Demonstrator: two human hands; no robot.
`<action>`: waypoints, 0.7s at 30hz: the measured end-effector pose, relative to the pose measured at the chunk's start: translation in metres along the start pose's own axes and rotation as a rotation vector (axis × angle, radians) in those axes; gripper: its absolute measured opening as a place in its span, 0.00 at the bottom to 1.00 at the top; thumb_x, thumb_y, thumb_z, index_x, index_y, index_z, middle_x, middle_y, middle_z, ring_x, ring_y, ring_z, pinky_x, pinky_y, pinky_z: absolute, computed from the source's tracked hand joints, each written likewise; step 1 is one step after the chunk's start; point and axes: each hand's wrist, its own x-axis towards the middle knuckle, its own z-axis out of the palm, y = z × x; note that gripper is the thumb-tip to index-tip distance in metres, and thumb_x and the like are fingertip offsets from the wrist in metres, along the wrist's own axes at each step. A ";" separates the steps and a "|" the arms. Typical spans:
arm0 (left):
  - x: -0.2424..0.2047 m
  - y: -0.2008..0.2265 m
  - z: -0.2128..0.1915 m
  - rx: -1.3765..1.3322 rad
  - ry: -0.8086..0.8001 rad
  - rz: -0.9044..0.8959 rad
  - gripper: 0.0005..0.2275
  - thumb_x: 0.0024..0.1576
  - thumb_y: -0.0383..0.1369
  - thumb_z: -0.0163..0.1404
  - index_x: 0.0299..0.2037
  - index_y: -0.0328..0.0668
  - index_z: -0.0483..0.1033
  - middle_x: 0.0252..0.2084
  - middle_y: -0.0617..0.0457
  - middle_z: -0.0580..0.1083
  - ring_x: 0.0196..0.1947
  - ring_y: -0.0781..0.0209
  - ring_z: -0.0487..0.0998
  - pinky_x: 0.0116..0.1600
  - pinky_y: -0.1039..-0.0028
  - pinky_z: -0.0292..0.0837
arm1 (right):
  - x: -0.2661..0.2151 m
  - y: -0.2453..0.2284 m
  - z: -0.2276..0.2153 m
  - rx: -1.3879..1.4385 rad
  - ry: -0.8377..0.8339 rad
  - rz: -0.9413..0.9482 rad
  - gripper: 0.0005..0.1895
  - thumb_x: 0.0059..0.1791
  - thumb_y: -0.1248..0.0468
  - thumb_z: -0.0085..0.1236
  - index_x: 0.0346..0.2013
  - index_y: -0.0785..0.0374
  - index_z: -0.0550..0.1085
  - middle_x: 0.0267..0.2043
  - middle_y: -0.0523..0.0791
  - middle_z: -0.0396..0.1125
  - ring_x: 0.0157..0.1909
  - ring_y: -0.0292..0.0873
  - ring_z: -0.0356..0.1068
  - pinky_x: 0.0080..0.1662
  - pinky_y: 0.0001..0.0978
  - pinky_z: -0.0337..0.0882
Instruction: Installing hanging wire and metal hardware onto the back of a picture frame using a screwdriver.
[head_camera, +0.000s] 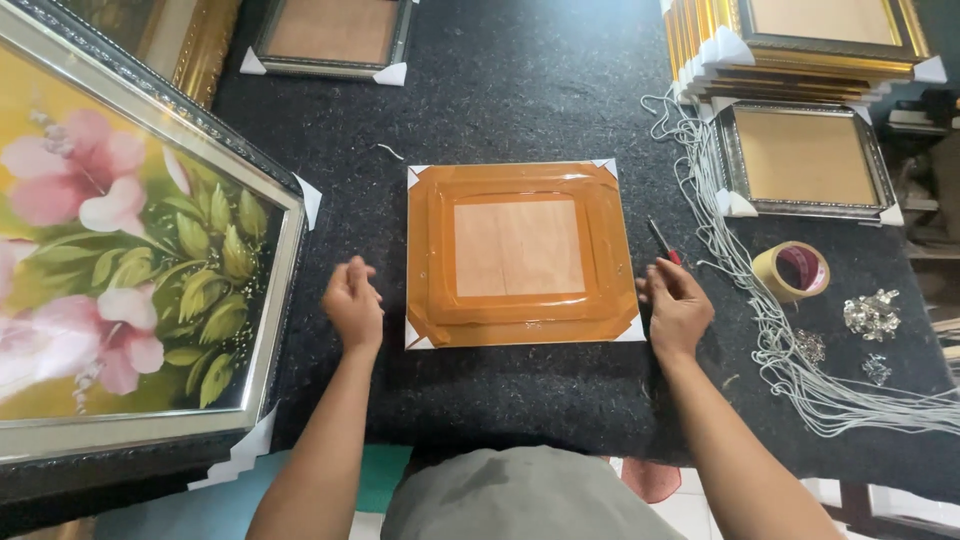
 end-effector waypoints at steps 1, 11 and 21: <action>-0.002 0.003 0.000 -0.001 -0.001 0.000 0.13 0.59 0.35 0.40 0.23 0.41 0.69 0.07 0.52 0.63 0.05 0.65 0.64 0.13 0.83 0.56 | 0.002 0.002 -0.001 0.000 0.001 0.000 0.09 0.45 0.72 0.53 0.39 0.62 0.72 0.31 0.51 0.68 0.30 0.45 0.70 0.27 0.25 0.73; -0.013 0.034 -0.001 0.207 -0.279 0.110 0.23 0.56 0.45 0.22 0.54 0.51 0.67 0.37 0.55 0.75 0.25 0.60 0.75 0.31 0.73 0.66 | -0.001 -0.006 0.000 -0.195 -0.161 -0.096 0.17 0.50 0.56 0.35 0.46 0.56 0.70 0.38 0.47 0.68 0.16 0.38 0.61 0.21 0.26 0.61; -0.007 0.025 0.001 0.203 -0.315 0.162 0.29 0.55 0.51 0.19 0.55 0.46 0.65 0.38 0.53 0.75 0.23 0.61 0.75 0.29 0.74 0.66 | 0.008 0.003 0.005 -0.093 -0.180 -0.085 0.19 0.49 0.54 0.35 0.47 0.57 0.70 0.38 0.47 0.68 0.13 0.34 0.57 0.19 0.20 0.56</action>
